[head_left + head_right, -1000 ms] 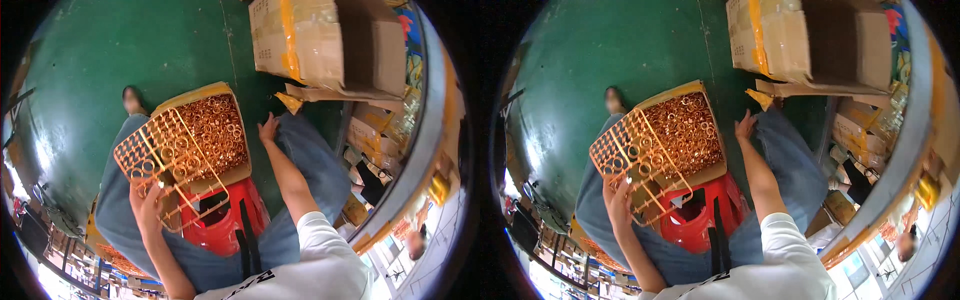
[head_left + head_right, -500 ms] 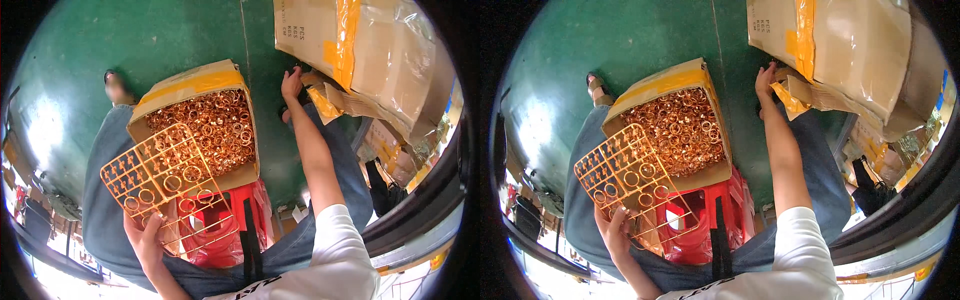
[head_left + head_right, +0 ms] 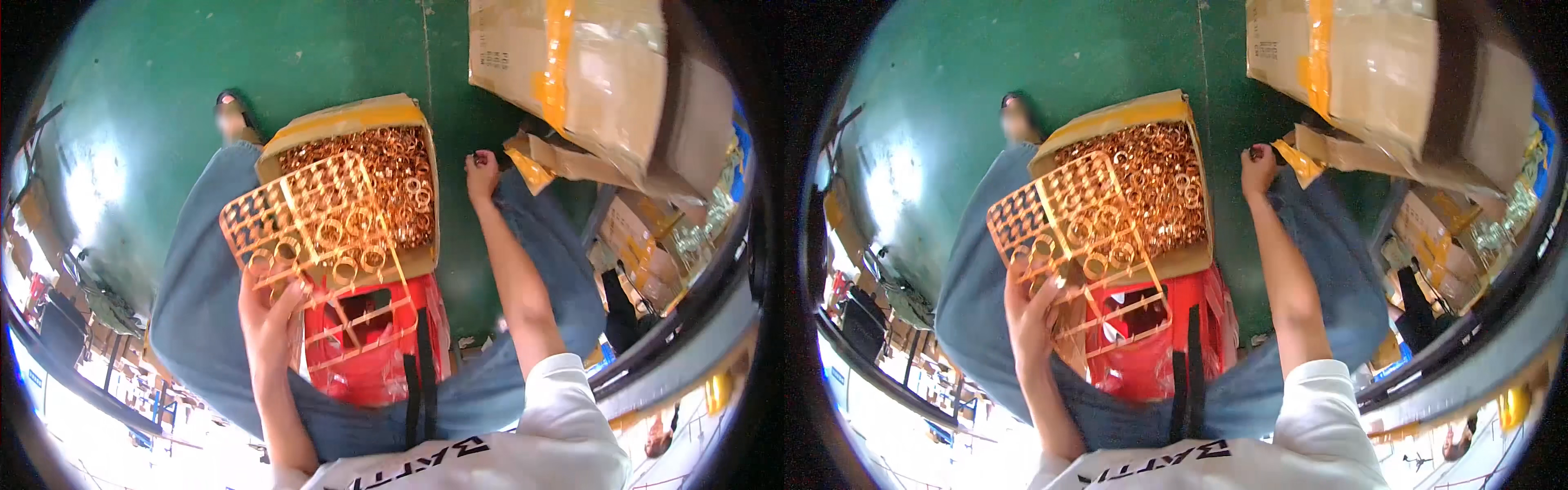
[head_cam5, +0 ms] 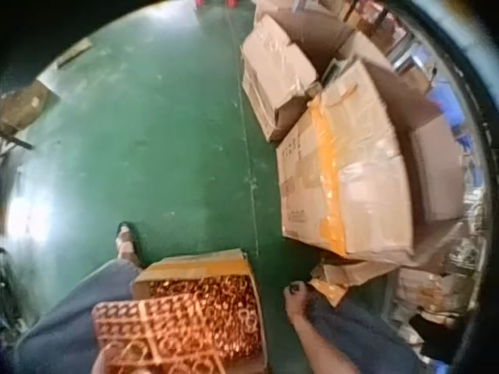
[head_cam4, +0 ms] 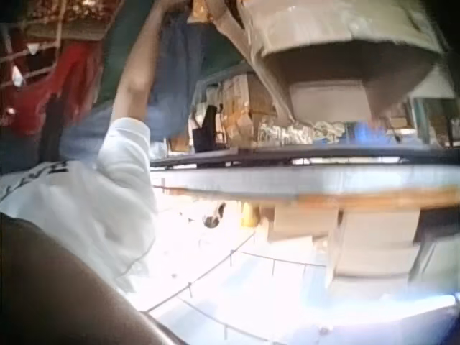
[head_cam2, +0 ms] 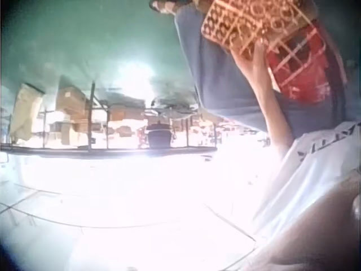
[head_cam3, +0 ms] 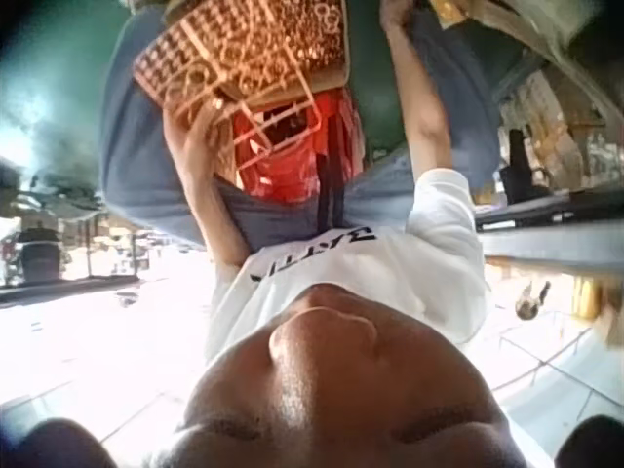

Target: The person places small metal components into the circular slots of a copper-colored metal frame held in their lap, then moves the frame to a table.

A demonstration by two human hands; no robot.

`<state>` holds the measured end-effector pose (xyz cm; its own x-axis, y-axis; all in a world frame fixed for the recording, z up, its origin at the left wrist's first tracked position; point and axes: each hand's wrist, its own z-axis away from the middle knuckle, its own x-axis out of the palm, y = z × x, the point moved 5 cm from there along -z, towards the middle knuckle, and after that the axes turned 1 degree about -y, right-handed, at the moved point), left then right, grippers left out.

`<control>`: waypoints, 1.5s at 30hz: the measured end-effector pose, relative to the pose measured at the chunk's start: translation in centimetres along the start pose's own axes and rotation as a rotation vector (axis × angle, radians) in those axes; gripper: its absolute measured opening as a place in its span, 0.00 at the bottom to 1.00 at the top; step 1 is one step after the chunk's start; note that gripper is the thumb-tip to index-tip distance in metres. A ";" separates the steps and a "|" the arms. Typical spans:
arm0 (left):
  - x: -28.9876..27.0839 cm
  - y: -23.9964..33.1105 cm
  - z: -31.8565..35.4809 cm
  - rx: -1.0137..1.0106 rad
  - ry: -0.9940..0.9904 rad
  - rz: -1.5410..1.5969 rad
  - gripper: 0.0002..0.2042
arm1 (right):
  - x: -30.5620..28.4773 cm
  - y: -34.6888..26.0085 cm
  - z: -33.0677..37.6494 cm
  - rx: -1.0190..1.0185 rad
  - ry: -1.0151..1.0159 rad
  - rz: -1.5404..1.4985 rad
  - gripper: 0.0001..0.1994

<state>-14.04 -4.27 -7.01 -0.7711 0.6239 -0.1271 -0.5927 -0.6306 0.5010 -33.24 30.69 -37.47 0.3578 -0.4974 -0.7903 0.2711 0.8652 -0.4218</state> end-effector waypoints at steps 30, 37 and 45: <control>0.0 -5.4 5.9 0.329 -0.778 0.055 0.15 | -16.3 -21.5 30.2 -0.568 -0.014 -0.790 0.19; -2.0 -7.2 1.3 0.375 -0.523 -0.083 0.13 | -11.7 -21.7 30.4 0.127 -1.081 -1.490 0.04; -2.4 -7.4 -1.1 0.272 -0.587 -0.041 0.15 | -12.6 -20.9 30.1 0.027 -0.704 -1.272 0.08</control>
<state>-8.09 -1.63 -11.33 -0.4478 0.8422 0.3002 -0.4798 -0.5097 0.7141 -16.51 16.95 -5.30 0.2211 -0.8463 0.4846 0.7464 -0.1730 -0.6426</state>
